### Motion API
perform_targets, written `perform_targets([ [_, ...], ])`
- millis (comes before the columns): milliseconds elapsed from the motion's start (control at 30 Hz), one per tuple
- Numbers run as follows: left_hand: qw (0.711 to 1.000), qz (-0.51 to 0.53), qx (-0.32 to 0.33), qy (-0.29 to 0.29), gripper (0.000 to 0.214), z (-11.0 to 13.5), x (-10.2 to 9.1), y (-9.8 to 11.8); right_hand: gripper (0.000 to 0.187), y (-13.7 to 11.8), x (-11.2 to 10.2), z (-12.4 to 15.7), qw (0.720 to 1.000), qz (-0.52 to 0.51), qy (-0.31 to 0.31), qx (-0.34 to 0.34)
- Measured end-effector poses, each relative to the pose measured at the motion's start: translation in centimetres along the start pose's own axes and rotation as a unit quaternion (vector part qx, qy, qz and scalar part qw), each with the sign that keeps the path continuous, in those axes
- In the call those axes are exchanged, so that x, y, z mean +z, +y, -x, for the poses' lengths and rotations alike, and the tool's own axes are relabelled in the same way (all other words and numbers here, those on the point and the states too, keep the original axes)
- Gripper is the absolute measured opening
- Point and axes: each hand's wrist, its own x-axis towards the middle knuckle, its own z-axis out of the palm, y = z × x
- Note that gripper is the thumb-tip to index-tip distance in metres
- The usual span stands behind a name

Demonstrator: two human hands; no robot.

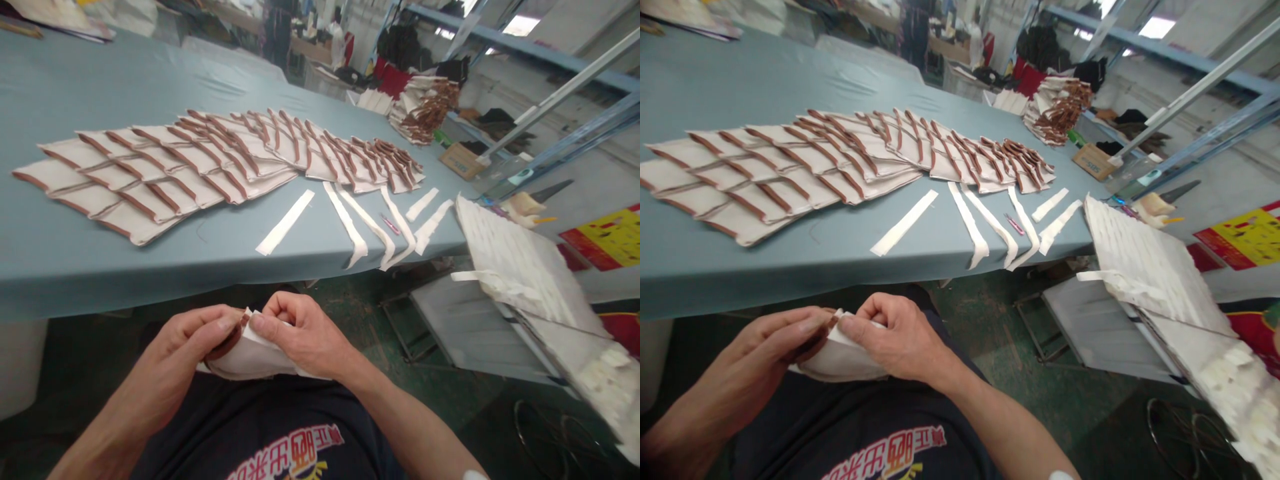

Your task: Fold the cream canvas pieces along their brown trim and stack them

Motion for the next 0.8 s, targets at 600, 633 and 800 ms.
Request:
perform_targets([
  [600,0.997,-0.077,-0.005,0.023,0.033,0.8,0.7,1.3,0.058,0.5,1.3,0.3,1.0,-0.028,0.007,0.001],
  [633,0.997,-0.074,-0.006,0.023,0.033,0.8,0.8,1.3,0.06,0.6,1.3,0.2,0.999,-0.033,0.004,0.003],
  [800,0.998,-0.06,-0.005,0.012,0.029,0.8,0.7,1.1,0.064,1.2,1.5,0.1,0.998,-0.055,-0.015,0.007],
])
